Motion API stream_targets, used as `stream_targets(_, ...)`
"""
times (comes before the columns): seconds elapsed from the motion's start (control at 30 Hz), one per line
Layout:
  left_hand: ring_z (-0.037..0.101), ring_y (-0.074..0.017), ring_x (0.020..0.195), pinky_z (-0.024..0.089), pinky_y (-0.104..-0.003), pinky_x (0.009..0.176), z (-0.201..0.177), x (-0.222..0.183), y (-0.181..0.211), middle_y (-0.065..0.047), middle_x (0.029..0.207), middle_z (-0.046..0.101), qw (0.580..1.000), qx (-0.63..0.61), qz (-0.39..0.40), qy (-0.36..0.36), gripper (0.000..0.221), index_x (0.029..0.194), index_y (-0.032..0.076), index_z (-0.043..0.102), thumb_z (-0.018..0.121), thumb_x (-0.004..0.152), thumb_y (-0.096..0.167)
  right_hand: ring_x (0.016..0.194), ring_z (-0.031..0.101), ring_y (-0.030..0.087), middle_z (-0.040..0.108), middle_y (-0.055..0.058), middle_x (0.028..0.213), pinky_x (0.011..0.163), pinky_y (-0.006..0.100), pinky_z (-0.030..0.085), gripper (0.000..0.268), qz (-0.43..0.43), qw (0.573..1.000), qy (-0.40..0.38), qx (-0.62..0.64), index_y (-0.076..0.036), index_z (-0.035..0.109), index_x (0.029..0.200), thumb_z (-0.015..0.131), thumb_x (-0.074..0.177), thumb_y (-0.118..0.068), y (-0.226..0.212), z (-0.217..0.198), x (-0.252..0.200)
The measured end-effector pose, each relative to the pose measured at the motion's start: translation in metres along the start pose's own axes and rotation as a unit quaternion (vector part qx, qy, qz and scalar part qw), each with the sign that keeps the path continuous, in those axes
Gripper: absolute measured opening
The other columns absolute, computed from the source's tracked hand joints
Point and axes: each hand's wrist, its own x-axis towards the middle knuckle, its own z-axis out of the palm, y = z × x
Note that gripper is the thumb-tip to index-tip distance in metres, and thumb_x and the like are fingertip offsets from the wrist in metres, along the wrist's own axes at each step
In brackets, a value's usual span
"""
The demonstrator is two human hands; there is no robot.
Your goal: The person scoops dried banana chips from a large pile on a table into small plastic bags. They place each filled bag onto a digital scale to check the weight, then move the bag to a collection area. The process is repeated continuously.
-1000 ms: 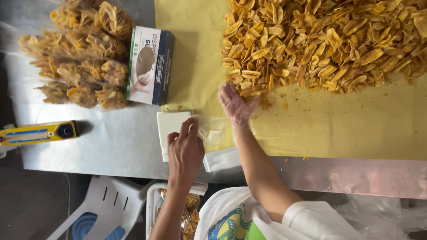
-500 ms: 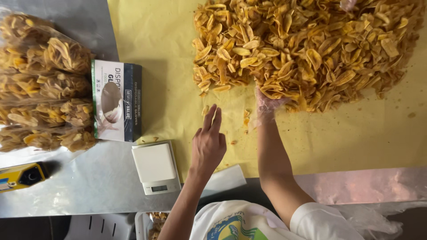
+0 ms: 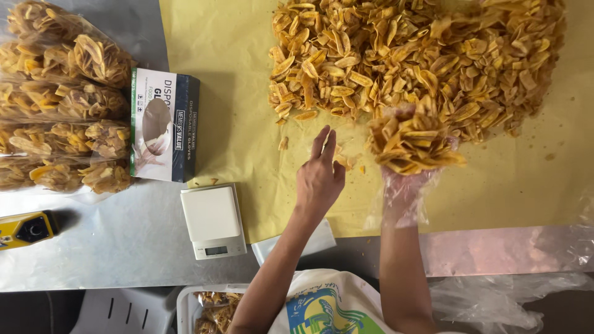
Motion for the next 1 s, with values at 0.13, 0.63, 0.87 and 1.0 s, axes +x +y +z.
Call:
stream_targets(0.13, 0.071, -0.0356, 0.071, 0.059, -0.043, 0.065, 0.012, -0.004, 0.011, -0.015, 0.152, 0.050, 1.000, 0.003, 0.021, 0.021, 0.066, 0.141, -0.002, 0.051, 0.070, 0.079, 0.006, 0.117, 0.068, 0.033, 0.064, 0.015, 0.132, 0.101, 0.047, 0.060, 0.060, -0.233, 0.907, 0.291, -0.198, -0.012, 0.059, 0.137, 0.062, 0.101, -0.060, 0.044, 0.039, -0.034)
stream_targets(0.63, 0.072, -0.0296, 0.102, 0.058, -0.041, 0.084, -0.030, -0.030, 0.017, -0.008, 0.150, 0.052, 0.993, -0.035, 0.085, 0.069, 0.072, 0.148, 0.007, 0.052, 0.060, 0.078, -0.005, 0.146, 0.042, 0.037, 0.041, 0.018, 0.159, 0.121, 0.054, 0.033, 0.071, 0.025, 0.694, 0.625, -0.356, -0.005, 0.041, 0.151, 0.033, 0.102, -0.055, -0.099, -0.015, -0.129)
stream_targets(0.87, 0.070, -0.0273, 0.092, 0.052, -0.041, 0.082, -0.026, -0.012, -0.008, -0.007, 0.148, 0.055, 0.997, -0.013, 0.071, -0.018, 0.073, 0.145, 0.008, 0.056, 0.056, 0.075, -0.009, 0.156, 0.036, 0.038, 0.036, 0.021, 0.167, 0.127, 0.055, 0.026, 0.072, 0.055, 0.778, 0.596, -0.193, 0.001, 0.036, 0.159, 0.021, 0.107, -0.046, -0.219, -0.086, -0.200)
stream_targets(1.0, 0.069, -0.0268, 0.086, 0.052, -0.040, 0.081, -0.022, -0.015, -0.017, -0.006, 0.149, 0.055, 0.998, -0.015, 0.039, -0.037, 0.069, 0.144, 0.008, 0.056, 0.058, 0.077, -0.007, 0.146, 0.045, 0.036, 0.044, 0.020, 0.158, 0.119, 0.053, 0.035, 0.067, 0.107, 0.800, 0.556, -0.198, 0.001, 0.042, 0.153, 0.028, 0.107, -0.045, -0.188, -0.123, -0.139)
